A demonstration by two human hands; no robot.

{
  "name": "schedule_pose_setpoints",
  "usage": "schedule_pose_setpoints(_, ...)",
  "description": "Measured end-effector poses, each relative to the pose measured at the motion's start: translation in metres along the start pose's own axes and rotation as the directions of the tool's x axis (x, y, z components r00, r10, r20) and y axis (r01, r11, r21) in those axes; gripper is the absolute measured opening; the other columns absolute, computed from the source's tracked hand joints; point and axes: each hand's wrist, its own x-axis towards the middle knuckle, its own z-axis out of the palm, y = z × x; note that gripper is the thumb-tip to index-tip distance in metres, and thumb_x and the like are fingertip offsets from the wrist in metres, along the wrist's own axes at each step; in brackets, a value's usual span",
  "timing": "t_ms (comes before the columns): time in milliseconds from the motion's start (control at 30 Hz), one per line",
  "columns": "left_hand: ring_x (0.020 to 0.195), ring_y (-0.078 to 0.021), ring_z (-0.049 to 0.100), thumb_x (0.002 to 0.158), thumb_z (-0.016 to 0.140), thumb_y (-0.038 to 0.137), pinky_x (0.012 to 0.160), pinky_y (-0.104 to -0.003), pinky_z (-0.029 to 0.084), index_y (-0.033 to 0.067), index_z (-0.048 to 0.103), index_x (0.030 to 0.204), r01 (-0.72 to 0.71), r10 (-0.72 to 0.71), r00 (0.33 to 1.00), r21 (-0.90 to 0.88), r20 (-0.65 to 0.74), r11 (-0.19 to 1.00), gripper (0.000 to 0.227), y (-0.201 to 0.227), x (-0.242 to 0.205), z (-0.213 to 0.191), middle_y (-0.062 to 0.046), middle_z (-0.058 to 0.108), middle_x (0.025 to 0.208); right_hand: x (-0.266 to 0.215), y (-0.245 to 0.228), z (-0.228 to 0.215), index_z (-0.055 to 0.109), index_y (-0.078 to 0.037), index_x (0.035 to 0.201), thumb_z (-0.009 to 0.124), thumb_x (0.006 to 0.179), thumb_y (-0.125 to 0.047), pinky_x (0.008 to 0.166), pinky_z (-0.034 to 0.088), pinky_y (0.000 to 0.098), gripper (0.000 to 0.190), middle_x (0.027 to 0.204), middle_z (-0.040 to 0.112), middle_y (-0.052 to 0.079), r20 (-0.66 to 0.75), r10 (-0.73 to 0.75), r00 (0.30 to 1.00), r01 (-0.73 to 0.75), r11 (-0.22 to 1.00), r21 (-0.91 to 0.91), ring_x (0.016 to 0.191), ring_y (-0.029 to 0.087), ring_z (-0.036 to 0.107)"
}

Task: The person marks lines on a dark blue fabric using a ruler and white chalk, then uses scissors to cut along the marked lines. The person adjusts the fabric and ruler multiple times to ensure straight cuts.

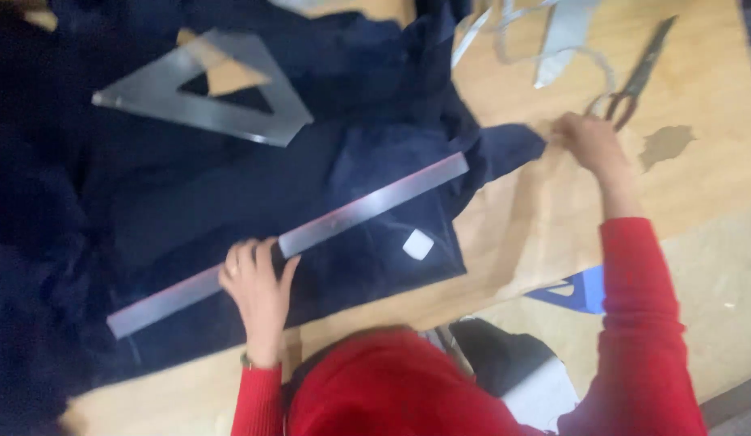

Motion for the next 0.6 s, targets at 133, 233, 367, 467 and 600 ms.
schedule_pose_setpoints(133, 0.109, -0.0318, 0.053, 0.084, 0.086, 0.033, 0.089, -0.046, 0.038, 0.0101, 0.067, 0.105, 0.013, -0.011, 0.999, -0.057, 0.031, 0.998, 0.037, -0.010, 0.014, 0.002, -0.010, 0.060, 0.108, -0.033, -0.012, -0.009, 0.083, -0.016, 0.112, 0.077, 0.097, -0.033, 0.081, 0.050, 0.0390, 0.023, 0.101, 0.078, 0.008, -0.213, -0.141, 0.967, 0.139, 0.990, -0.026, 0.100, 0.031, 0.069)
schedule_pose_setpoints(233, 0.106, -0.0321, 0.051, 0.079, 0.089, 0.034, 0.087, -0.046, 0.038, 0.0088, 0.064, 0.099, -0.024, 0.034, 0.997, -0.128, 0.074, 0.992, 0.041, -0.016, 0.019, 0.002, -0.010, 0.057, 0.103, -0.062, -0.059, -0.036, 0.072, -0.010, 0.094, 0.077, 0.103, -0.005, 0.084, 0.042, 0.0433, 0.011, 0.093, 0.066, 0.007, -0.575, 0.090, 0.813, -0.032, 0.993, 0.109, 0.098, 0.031, 0.060)
schedule_pose_setpoints(367, 0.081, -0.0260, 0.057, 0.086, 0.087, 0.029, 0.081, -0.046, 0.034, 0.0096, 0.061, 0.098, -0.072, 0.093, 0.987, -0.156, 0.134, 0.985, 0.035, -0.025, 0.024, -0.010, -0.006, 0.066, 0.091, -0.087, -0.171, -0.097, 0.051, 0.008, 0.127, 0.061, 0.098, 0.003, 0.099, 0.038, 0.0506, 0.032, 0.123, 0.055, 0.025, -0.670, 0.238, 0.703, 0.037, 0.929, 0.369, 0.114, 0.043, 0.050)
schedule_pose_setpoints(467, 0.074, -0.0221, 0.062, 0.088, 0.085, 0.030, 0.086, -0.043, 0.036, 0.0142, 0.060, 0.101, -0.076, 0.095, 0.991, -0.194, 0.090, 0.978, 0.032, -0.040, 0.033, -0.029, 0.000, 0.066, 0.081, -0.103, -0.214, -0.079, 0.052, 0.002, 0.140, 0.065, 0.092, 0.005, 0.110, 0.037, 0.0548, 0.049, 0.136, 0.050, 0.024, -0.543, 0.186, 0.819, 0.081, 0.899, 0.430, 0.127, 0.043, 0.050)
schedule_pose_setpoints(600, 0.082, -0.0211, 0.064, 0.089, 0.088, 0.030, 0.095, -0.040, 0.040, 0.0162, 0.068, 0.113, -0.005, 0.002, 1.000, -0.146, -0.021, 0.989, 0.033, -0.088, 0.040, -0.019, 0.001, 0.066, 0.083, -0.099, -0.200, -0.047, 0.062, -0.006, 0.132, 0.073, 0.097, 0.005, 0.104, 0.039, 0.0549, 0.038, 0.127, 0.056, 0.018, -0.482, 0.185, 0.856, 0.054, 0.897, 0.439, 0.122, 0.041, 0.053)
